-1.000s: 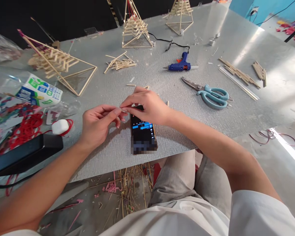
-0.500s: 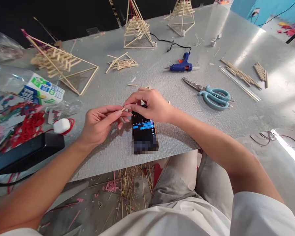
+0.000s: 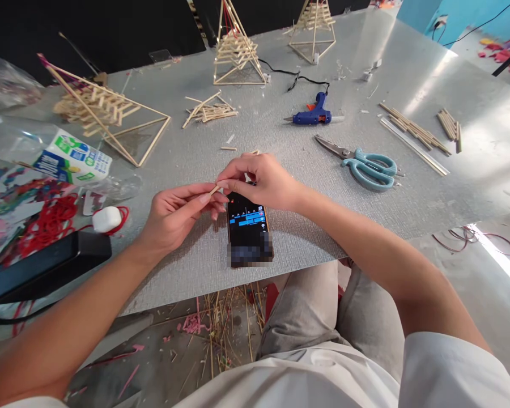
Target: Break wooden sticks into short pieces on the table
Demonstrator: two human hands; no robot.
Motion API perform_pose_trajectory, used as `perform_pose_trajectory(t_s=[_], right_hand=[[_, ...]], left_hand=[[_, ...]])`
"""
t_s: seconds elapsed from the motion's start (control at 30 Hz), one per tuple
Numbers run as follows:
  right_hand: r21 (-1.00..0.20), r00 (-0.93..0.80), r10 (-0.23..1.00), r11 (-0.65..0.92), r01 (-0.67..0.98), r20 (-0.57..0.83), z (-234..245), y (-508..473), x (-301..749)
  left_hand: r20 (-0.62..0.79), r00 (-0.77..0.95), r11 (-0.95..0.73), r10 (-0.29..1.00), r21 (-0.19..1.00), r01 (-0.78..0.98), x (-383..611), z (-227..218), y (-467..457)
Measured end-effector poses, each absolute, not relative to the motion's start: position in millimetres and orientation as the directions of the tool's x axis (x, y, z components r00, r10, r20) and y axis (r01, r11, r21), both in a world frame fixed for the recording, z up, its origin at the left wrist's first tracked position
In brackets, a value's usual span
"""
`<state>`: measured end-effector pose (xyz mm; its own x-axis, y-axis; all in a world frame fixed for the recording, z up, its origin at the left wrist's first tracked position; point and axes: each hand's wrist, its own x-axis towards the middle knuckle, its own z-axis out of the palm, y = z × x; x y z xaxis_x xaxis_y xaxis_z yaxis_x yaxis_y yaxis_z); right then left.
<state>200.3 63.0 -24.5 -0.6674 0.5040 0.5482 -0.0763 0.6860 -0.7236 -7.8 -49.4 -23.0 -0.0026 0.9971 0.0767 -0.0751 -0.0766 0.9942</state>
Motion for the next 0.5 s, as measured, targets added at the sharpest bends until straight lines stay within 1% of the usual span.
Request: perform_pose_trajectory(t_s=[0.17, 0.37, 0.5], right_hand=[[-0.714, -0.682, 0.482, 0.695, -0.085, 0.550, -24.5, 59.1, 198.8], [-0.700, -0.678, 0.480, 0.710, -0.071, 0.557, -24.7, 59.2, 199.5], [-0.674, -0.682, 0.456, 0.735, -0.074, 0.572, -25.2, 59.4, 199.8]], left_hand=[[0.086, -0.028, -0.087, 0.996, 0.996, -0.034, -10.5, -26.2, -49.2], [0.090, -0.050, -0.092, 0.995, 0.995, -0.037, -8.8, -26.2, -49.7], [0.093, -0.060, -0.096, 0.994, 0.994, -0.042, -8.9, -27.0, -50.5]])
